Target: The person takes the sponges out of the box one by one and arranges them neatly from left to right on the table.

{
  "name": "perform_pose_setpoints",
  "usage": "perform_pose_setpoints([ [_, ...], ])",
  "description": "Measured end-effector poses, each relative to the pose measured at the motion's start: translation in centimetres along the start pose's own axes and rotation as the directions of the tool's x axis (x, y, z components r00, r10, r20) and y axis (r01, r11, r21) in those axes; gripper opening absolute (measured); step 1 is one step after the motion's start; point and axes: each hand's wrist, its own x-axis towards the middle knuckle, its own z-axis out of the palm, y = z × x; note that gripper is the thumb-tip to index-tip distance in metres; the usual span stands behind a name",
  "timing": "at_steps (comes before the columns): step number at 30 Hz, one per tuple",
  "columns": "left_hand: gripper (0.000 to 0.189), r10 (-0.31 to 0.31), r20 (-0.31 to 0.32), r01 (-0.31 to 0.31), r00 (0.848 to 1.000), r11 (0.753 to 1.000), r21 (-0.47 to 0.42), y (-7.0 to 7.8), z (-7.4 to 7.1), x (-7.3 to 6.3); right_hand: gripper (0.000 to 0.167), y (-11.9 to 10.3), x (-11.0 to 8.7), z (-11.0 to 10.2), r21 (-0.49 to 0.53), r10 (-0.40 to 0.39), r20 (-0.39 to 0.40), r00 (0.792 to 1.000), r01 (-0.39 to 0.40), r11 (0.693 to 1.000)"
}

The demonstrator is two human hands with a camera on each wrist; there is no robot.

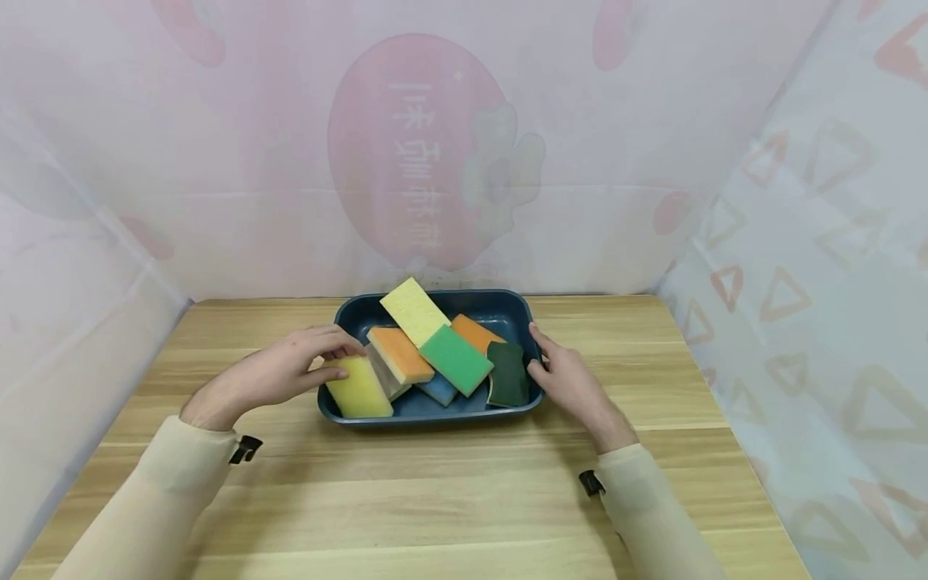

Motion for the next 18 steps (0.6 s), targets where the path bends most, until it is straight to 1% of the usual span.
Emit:
perform_pose_setpoints([
  [2, 0.038, -0.001, -0.019, 0.0, 1.0, 1.0, -0.01, 0.1, -0.3, -0.2, 0.072, -0.1, 0.1, -0.1, -0.001, -0.009, -0.003, 1.0, 0.009, 1.0],
  [5, 0.037, -0.003, -0.067, 0.003, 0.998, 1.0, -0.01, 0.1, -0.8, -0.6, 0.073, -0.3, 0.1, -0.1, -0.007, -0.011, -0.007, 1.0, 0.011, 1.0],
  [9, 0.035, -0.004, -0.147, 0.004, 0.989, 1.0, -0.001, -0.2, -1.4, -1.2, 0.073, -0.5, 0.1, -0.1, -0.017, -0.008, -0.003, 1.0, 0.007, 1.0],
  [14, 0.037, -0.02, -0.252, 0.01, 0.967, 0.999, -0.038, -0.4, -2.2, -1.9, 0.073, -0.6, 0.0, -0.1, -0.03, 0.012, -0.004, 1.0, -0.012, 0.999],
  [16, 0.039, -0.034, -0.291, 0.021, 0.956, 0.999, -0.049, -0.6, -2.5, -2.2, 0.073, -0.6, 0.0, -0.1, -0.036, 0.017, -0.007, 1.0, -0.018, 0.999],
  [18, 0.04, -0.064, -0.326, 0.048, 0.943, 0.997, -0.056, -0.8, -2.6, -2.5, 0.073, -0.6, 0.1, 0.0, -0.043, 0.017, -0.011, 1.0, -0.017, 0.999],
])
